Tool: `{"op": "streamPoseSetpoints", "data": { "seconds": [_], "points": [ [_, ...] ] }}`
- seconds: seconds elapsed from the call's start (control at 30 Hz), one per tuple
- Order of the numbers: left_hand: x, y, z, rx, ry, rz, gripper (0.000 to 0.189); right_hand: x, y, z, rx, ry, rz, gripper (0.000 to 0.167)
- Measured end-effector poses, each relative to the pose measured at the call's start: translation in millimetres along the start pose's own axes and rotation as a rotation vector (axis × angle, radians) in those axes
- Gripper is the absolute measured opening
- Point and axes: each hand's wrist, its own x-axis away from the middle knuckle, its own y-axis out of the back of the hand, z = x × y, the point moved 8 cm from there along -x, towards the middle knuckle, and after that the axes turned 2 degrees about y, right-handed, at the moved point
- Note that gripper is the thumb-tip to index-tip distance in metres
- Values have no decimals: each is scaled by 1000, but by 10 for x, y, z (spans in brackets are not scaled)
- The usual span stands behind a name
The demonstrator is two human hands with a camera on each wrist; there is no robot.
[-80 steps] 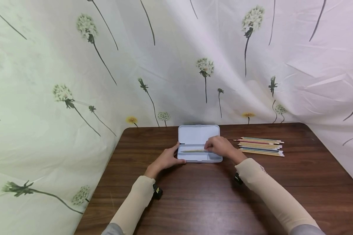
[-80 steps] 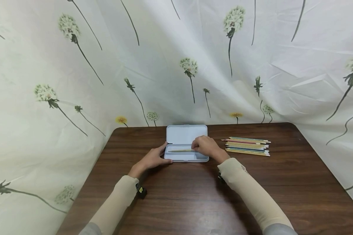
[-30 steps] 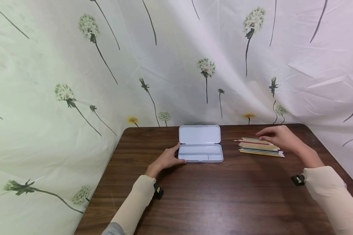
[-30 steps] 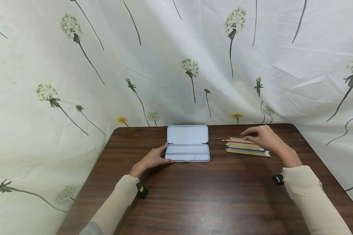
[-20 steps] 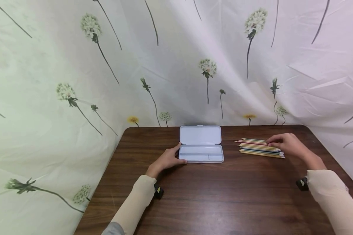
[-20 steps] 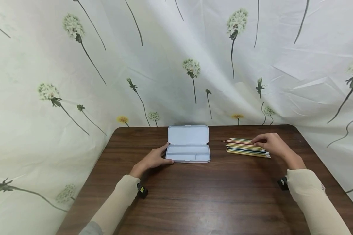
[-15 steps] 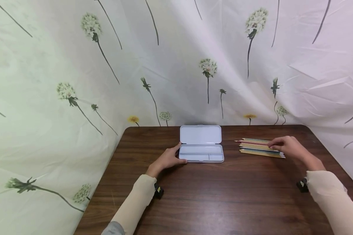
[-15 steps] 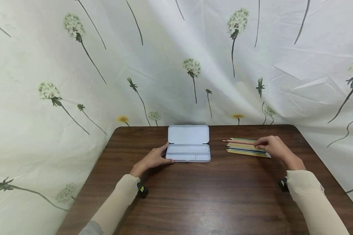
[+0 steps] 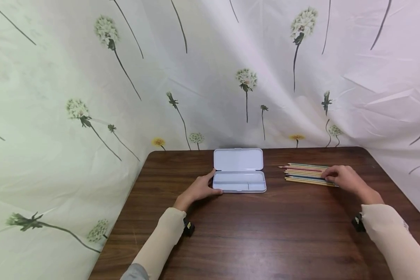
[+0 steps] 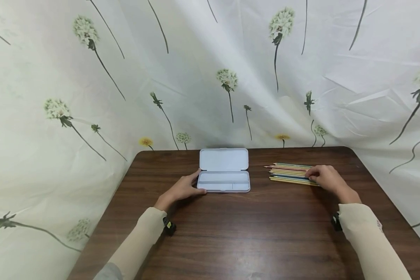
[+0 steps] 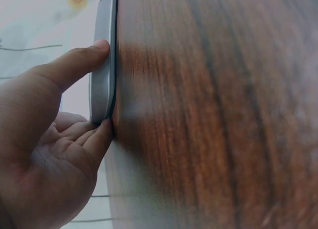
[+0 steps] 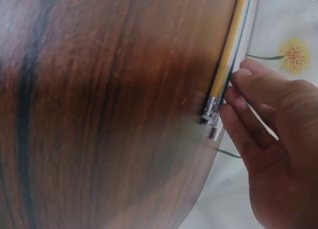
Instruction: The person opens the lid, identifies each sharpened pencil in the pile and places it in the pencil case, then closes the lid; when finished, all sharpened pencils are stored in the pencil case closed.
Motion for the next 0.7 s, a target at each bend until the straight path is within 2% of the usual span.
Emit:
{"op": "streamPoseSetpoints", "data": {
  "seconds": [0.13,0.43,0.7],
  "points": [
    [-8,-3,8,-2,7,1,99,-5,1,-2,49,6,-3,12],
    [7,6,1,5,-1,2,99,-1,-18,-36,100,2,45,9],
    [0,1,7,0,10,8,100,24,-39,-106,75,-14,57,6]
  ]
}}
